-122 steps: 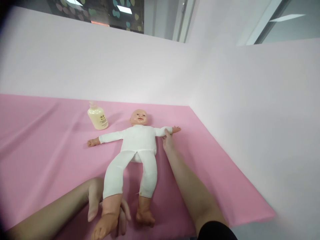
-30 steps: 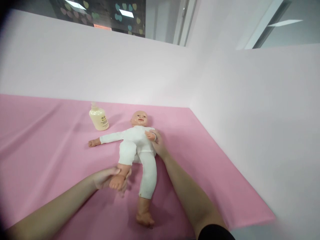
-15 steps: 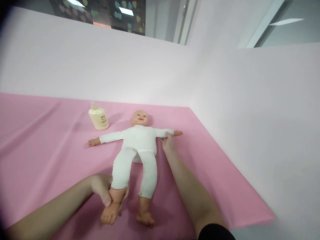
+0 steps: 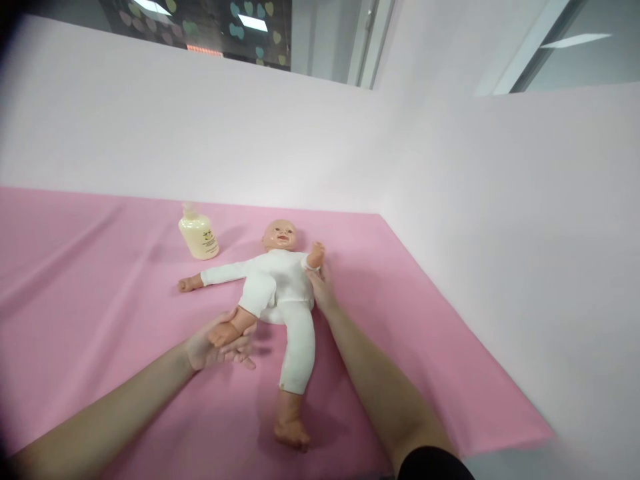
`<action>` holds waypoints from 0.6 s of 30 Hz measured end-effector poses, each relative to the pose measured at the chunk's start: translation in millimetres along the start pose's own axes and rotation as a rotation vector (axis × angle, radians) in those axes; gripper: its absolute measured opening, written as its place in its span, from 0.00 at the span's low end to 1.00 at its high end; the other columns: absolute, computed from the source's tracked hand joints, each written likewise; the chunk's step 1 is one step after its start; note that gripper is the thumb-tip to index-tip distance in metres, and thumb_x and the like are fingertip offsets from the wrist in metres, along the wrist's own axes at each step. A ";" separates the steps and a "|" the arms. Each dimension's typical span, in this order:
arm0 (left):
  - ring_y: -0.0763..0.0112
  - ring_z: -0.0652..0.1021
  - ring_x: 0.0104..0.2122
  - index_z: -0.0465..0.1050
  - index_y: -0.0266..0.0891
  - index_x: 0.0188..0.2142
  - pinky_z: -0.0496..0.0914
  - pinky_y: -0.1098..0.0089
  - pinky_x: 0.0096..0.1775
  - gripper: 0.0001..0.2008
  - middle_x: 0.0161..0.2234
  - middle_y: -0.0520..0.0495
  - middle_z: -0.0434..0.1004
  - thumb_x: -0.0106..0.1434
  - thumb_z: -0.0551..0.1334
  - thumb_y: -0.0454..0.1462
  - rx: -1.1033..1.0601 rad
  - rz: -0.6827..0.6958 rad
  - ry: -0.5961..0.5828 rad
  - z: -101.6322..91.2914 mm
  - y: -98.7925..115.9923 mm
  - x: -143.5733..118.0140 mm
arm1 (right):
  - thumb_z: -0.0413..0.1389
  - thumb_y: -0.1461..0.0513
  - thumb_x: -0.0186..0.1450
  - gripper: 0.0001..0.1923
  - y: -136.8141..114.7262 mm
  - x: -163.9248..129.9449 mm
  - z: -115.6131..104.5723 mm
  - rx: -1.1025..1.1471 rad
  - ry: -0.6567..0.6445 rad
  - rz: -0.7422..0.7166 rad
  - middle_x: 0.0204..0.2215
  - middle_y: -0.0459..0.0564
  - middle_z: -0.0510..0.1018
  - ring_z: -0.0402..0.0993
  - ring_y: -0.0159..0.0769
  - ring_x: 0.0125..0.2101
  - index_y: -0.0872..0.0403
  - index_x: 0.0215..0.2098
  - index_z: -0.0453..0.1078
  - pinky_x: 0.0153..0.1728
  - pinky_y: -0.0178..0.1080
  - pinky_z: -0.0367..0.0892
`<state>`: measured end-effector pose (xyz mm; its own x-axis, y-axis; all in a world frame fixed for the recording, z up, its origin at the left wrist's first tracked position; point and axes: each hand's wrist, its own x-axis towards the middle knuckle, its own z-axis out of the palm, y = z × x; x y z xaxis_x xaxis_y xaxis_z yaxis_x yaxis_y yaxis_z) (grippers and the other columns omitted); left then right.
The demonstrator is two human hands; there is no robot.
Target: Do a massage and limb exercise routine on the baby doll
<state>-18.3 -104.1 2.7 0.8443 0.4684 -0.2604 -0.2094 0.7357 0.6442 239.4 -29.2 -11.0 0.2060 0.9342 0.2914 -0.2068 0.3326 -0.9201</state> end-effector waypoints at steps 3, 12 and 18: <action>0.69 0.71 0.20 0.69 0.35 0.31 0.70 0.55 0.41 0.24 0.12 0.57 0.58 0.59 0.56 0.55 -0.078 0.024 0.040 3.3 5.8 3.0 | 0.62 0.58 0.53 0.21 -3.0 -4.7 2.5 -0.171 -0.153 -0.115 0.52 0.46 0.71 0.62 0.43 0.57 0.46 0.46 0.71 0.60 0.49 0.56; 0.71 0.69 0.21 0.67 0.34 0.30 0.71 0.62 0.37 0.24 0.14 0.56 0.59 0.61 0.55 0.54 -0.120 0.059 0.026 5.3 5.9 7.0 | 0.60 0.62 0.56 0.17 -14.8 -9.1 -4.7 -0.551 -0.365 -0.322 0.56 0.46 0.68 0.52 0.44 0.62 0.44 0.44 0.74 0.64 0.50 0.44; 0.64 0.73 0.25 0.67 0.35 0.35 0.70 0.55 0.39 0.27 0.16 0.53 0.66 0.59 0.53 0.59 0.121 0.016 -0.195 -9.6 0.0 3.1 | 0.61 0.57 0.55 0.22 -6.4 -2.6 -2.4 -0.237 -0.100 -0.173 0.51 0.49 0.72 0.64 0.43 0.55 0.49 0.48 0.70 0.59 0.49 0.57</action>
<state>-20.4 -97.9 -5.0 0.9231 0.3675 -0.1129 -0.1731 0.6594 0.7316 242.5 -34.0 -6.4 0.1210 0.8783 0.4625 0.0546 0.4593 -0.8866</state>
